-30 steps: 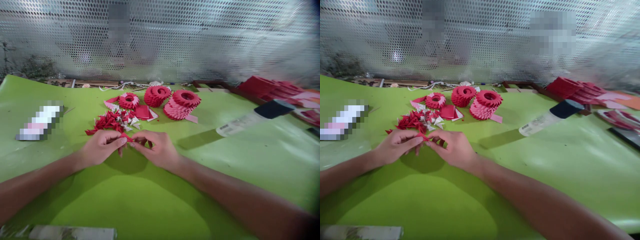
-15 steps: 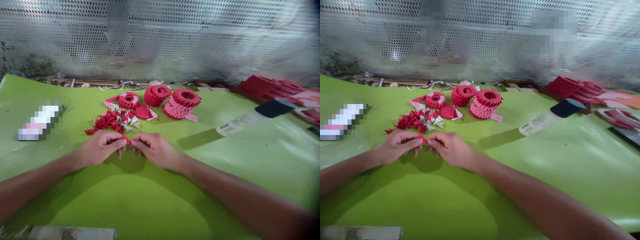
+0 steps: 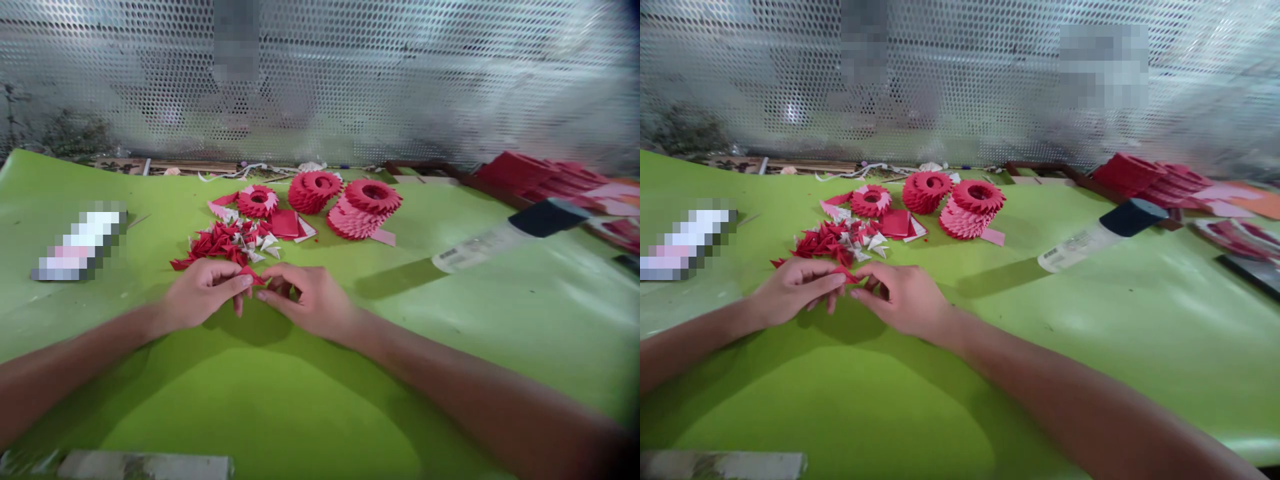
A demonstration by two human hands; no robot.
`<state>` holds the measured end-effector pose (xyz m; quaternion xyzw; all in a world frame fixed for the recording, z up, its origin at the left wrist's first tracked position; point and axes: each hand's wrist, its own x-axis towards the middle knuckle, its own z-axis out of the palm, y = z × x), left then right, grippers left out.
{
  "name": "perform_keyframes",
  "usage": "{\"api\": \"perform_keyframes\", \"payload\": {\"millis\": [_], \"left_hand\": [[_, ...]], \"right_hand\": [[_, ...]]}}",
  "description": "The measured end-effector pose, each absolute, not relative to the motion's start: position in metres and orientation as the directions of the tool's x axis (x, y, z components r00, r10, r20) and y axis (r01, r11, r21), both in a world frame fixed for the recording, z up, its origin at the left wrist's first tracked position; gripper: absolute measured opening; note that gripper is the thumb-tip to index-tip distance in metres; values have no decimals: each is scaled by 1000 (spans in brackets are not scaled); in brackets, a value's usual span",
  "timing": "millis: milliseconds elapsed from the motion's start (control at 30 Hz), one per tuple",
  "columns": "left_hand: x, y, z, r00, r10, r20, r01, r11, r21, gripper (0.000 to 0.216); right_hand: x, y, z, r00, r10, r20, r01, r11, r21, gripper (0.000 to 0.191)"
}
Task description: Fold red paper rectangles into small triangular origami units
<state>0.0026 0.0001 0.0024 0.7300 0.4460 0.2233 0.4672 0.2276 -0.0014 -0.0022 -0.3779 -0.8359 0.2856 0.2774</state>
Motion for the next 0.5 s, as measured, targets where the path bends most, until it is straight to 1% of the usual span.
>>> {"api": "perform_keyframes", "payload": {"millis": [100, 200, 333, 500], "left_hand": [[3, 0, 2, 510, 855, -94, 443, -167, 881, 42], [3, 0, 2, 506, 857, -96, 450, -167, 877, 45], [5, -1, 2, 493, 864, -100, 467, -166, 868, 47], [6, -3, 0, 486, 873, -30, 482, -240, 842, 46]], "right_hand": [[227, -1, -3, -564, 771, 295, 481, 597, -642, 20], [227, -1, -4, -567, 764, 307, 490, 613, -620, 20], [226, -1, -4, -549, 778, 306, 493, 597, -633, 21], [224, -3, -5, -517, 781, 350, 434, 592, -679, 23]]}}
